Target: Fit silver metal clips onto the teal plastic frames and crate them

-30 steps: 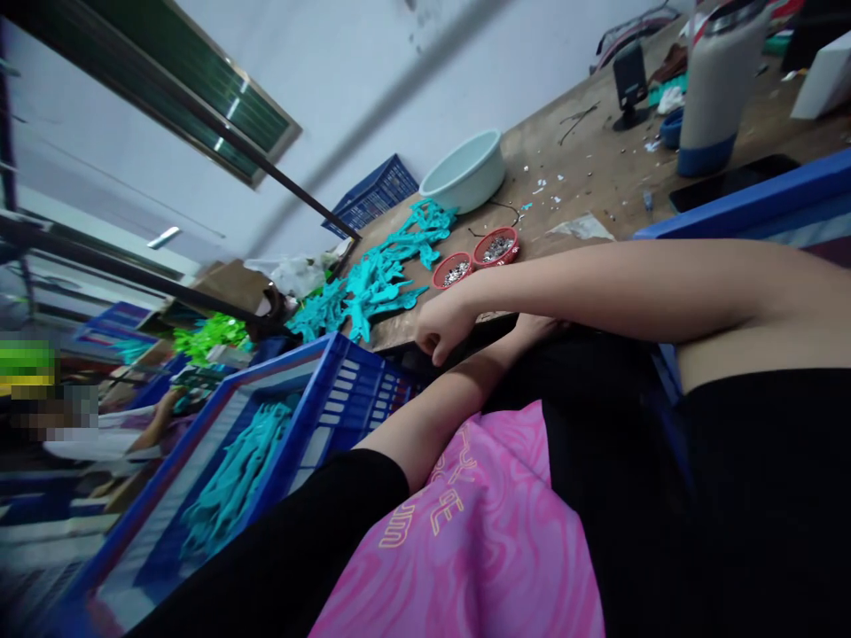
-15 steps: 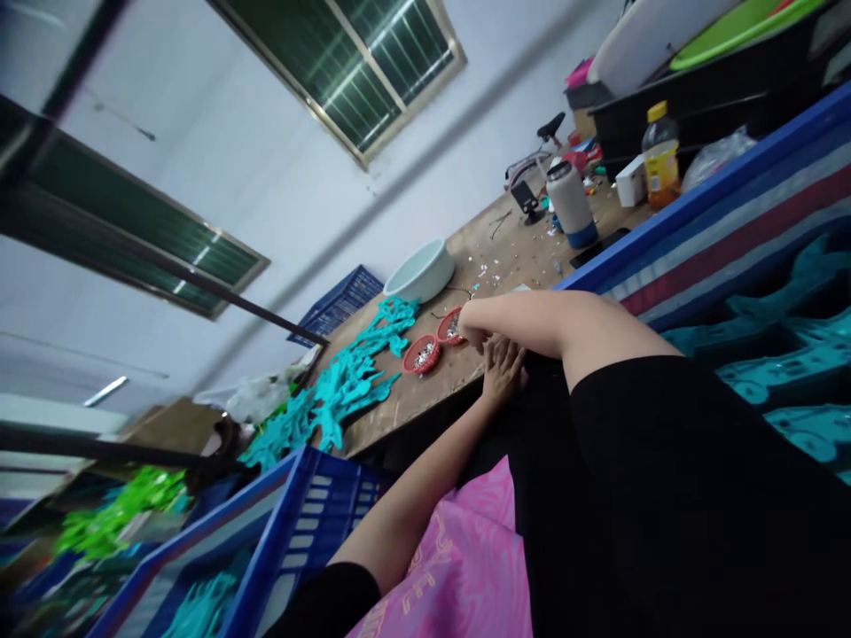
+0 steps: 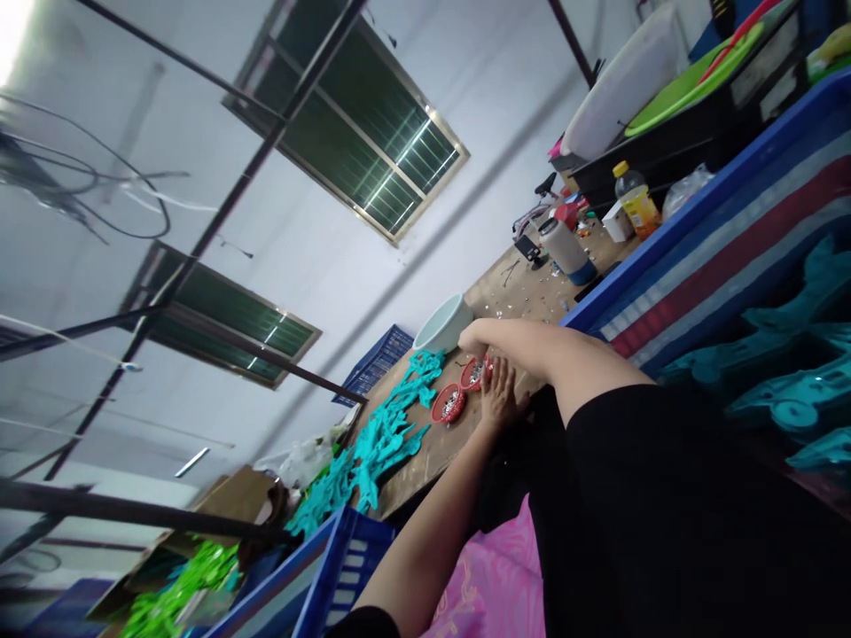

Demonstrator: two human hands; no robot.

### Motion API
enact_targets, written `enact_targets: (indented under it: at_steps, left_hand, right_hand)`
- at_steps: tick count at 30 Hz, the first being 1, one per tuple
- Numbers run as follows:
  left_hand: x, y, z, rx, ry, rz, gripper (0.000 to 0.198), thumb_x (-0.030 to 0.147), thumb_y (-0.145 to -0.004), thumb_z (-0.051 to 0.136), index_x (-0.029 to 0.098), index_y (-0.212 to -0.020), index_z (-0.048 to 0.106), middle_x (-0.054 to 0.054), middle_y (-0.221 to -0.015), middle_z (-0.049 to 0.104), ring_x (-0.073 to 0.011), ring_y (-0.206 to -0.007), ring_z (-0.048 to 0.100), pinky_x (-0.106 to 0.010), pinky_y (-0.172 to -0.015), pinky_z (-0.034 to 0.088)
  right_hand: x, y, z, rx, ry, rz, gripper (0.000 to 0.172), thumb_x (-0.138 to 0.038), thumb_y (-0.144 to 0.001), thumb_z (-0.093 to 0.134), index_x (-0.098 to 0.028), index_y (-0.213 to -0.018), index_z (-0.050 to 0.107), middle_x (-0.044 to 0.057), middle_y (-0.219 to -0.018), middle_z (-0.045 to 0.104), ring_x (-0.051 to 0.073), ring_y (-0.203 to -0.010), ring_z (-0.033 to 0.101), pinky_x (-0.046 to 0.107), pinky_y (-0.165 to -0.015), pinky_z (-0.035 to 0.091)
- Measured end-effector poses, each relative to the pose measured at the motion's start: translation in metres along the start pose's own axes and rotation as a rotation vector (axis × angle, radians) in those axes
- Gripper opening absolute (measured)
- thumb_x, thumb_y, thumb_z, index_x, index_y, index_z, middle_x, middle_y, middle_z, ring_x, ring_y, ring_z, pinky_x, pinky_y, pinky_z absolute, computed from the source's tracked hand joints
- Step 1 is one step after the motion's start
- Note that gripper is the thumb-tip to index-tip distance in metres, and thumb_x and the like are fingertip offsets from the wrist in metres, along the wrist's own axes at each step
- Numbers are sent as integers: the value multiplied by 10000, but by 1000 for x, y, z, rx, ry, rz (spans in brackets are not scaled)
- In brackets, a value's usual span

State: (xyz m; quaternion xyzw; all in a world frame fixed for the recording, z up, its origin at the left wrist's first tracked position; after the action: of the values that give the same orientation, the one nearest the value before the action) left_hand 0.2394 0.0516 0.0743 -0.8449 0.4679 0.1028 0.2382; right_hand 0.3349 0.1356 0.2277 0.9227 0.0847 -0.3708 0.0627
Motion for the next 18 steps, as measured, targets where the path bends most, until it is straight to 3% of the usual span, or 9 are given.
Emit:
enact_targets:
  at_steps: [4,9,11,14,18]
  left_hand:
    - [-52,-1,-22,14,-63,-160,840,499,-1033,705,111,-1728,438,-280,-1843,340,-413,-1780,228,-741,-1438,199]
    - [-91,-15,-47,-3,-108,-215,812,469,-1069,647,119,-1761,406,-264,-1853,309,-389,-1787,205,-739,-1437,184]
    - [-97,-29,-57,1,-117,-192,820,453,-1055,663,125,-1762,410,-253,-1855,310,-378,-1791,194,-715,-1452,160]
    - [-100,-59,-72,10,-125,-130,836,463,-1038,680,118,-1753,419,-238,-1860,307,-364,-1796,179,-680,-1472,101]
    - [-93,-102,-96,39,-124,-46,868,503,-1035,672,65,-1738,413,-276,-1840,336,-385,-1790,191,-690,-1471,59]
  right_hand:
    - [1,-1,-45,97,47,-88,350,-122,-837,708,-205,-1125,889,123,-1468,790,404,-1594,532,534,-1366,368]
    - [25,13,-78,101,32,-125,250,-66,-787,719,-58,-1005,839,247,-1487,743,382,-1578,519,448,-1336,372]
    - [33,21,-81,47,-9,-108,202,-96,-795,753,-48,-978,825,244,-1398,777,372,-1504,589,429,-1267,452]
    - [37,36,-71,-123,-115,-47,231,-179,-849,779,-62,-1040,833,174,-1180,838,333,-1244,752,435,-1094,592]
    - [33,65,-55,-252,-236,58,209,-157,-832,791,-102,-1019,865,147,-1000,837,354,-986,825,483,-918,667]
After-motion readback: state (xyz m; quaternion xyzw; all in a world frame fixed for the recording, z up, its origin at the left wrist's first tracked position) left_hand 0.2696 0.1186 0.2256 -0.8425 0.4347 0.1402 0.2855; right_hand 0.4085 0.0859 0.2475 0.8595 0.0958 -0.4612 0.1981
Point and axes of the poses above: each hand's wrist, its own y-axis away from the middle knuckle, its own z-axis out of the palm, x = y × z, the point moved 8 cm from there along -y, towards the middle knuckle
